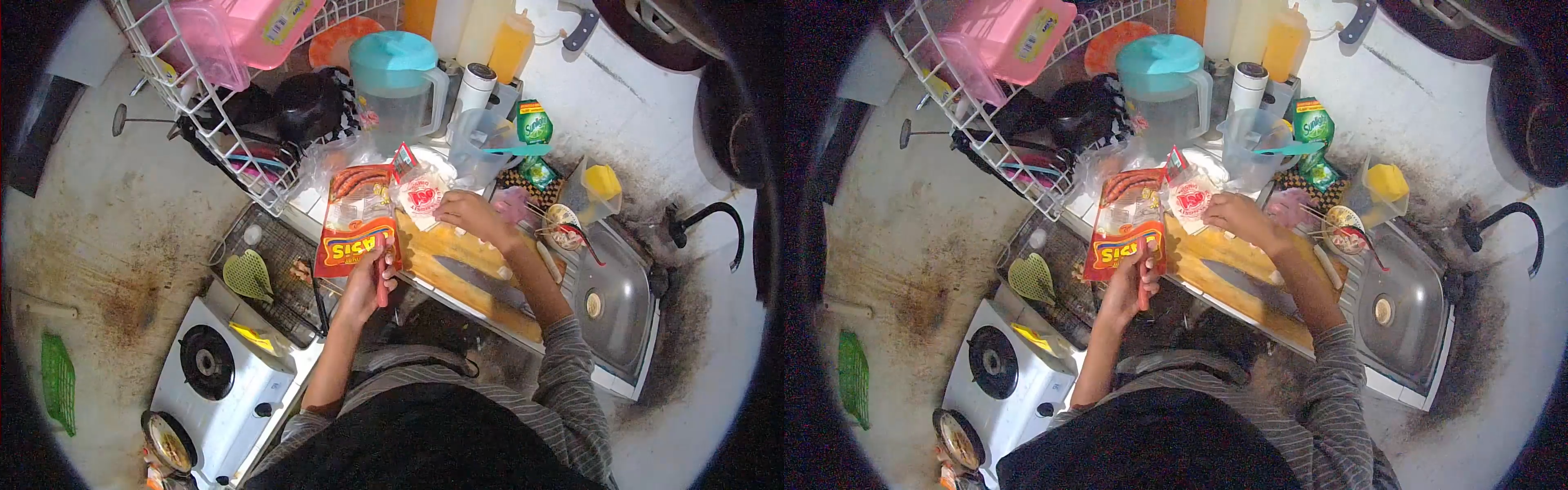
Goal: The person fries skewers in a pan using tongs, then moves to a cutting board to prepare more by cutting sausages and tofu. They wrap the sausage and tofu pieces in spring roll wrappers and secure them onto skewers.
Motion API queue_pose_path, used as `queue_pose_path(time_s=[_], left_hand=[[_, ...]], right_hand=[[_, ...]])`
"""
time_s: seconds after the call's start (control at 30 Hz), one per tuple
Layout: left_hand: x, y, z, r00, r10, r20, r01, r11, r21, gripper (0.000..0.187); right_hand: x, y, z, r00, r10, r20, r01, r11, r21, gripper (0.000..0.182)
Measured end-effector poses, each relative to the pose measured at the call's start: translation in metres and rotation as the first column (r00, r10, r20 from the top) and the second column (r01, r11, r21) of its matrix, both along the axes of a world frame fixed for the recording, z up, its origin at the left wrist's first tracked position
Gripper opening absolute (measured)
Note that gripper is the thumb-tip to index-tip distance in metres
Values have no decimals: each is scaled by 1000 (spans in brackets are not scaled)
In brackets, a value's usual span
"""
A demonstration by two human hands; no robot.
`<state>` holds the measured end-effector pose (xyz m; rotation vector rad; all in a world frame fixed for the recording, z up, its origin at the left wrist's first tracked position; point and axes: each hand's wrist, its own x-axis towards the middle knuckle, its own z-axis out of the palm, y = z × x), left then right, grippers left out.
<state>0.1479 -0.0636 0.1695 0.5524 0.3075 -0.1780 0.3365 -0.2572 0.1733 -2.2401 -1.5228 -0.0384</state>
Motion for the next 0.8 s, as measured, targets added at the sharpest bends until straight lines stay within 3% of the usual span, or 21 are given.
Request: queue_pose_path(time_s=[0.1,0.23,0.27,0.3,0.33,0.4,0.43,0.5,0.57,0.63,0.73,0.8], left_hand=[[-2,0,2,1000,4,-2,-4,1000,18,28],[4,3,6,1000,23,21,-26,984,175,32],[7,3,21,1000,-7,-7,9,893,450,32],[11,4,30,999,-29,-42,49,725,687,31],[21,6,25,999,-30,-43,51,725,687,31],[44,10,8,920,-144,364,-310,301,902,36],[53,11,11,920,-143,365,-312,299,902,36],[68,8,17,883,-240,403,-387,112,915,32],[84,6,10,867,-315,386,-354,155,922,30],[92,5,3,842,-391,372,-320,193,927,29],[96,2,-1,873,-390,292,-241,174,955,23],[97,5,0,891,-407,201,-190,66,979,25]], right_hand=[[0,1,1,1000,13,-28,-14,999,-33,19],[-5,6,5,956,114,268,-76,986,-149,11],[-6,6,5,916,153,371,-84,977,-197,8],[-6,6,4,917,153,369,-84,977,-197,8],[-4,6,2,898,189,397,-107,970,-220,11],[-1,8,1,875,226,428,-130,962,-242,14],[-1,9,1,886,211,414,-118,964,-238,12],[-2,9,1,896,196,400,-106,966,-235,9],[-1,8,5,963,140,231,-100,980,-174,16],[-10,9,11,954,139,266,-104,984,-142,18],[-14,10,11,962,103,254,-83,993,-90,20],[-10,10,6,975,76,208,-63,996,-68,20]])
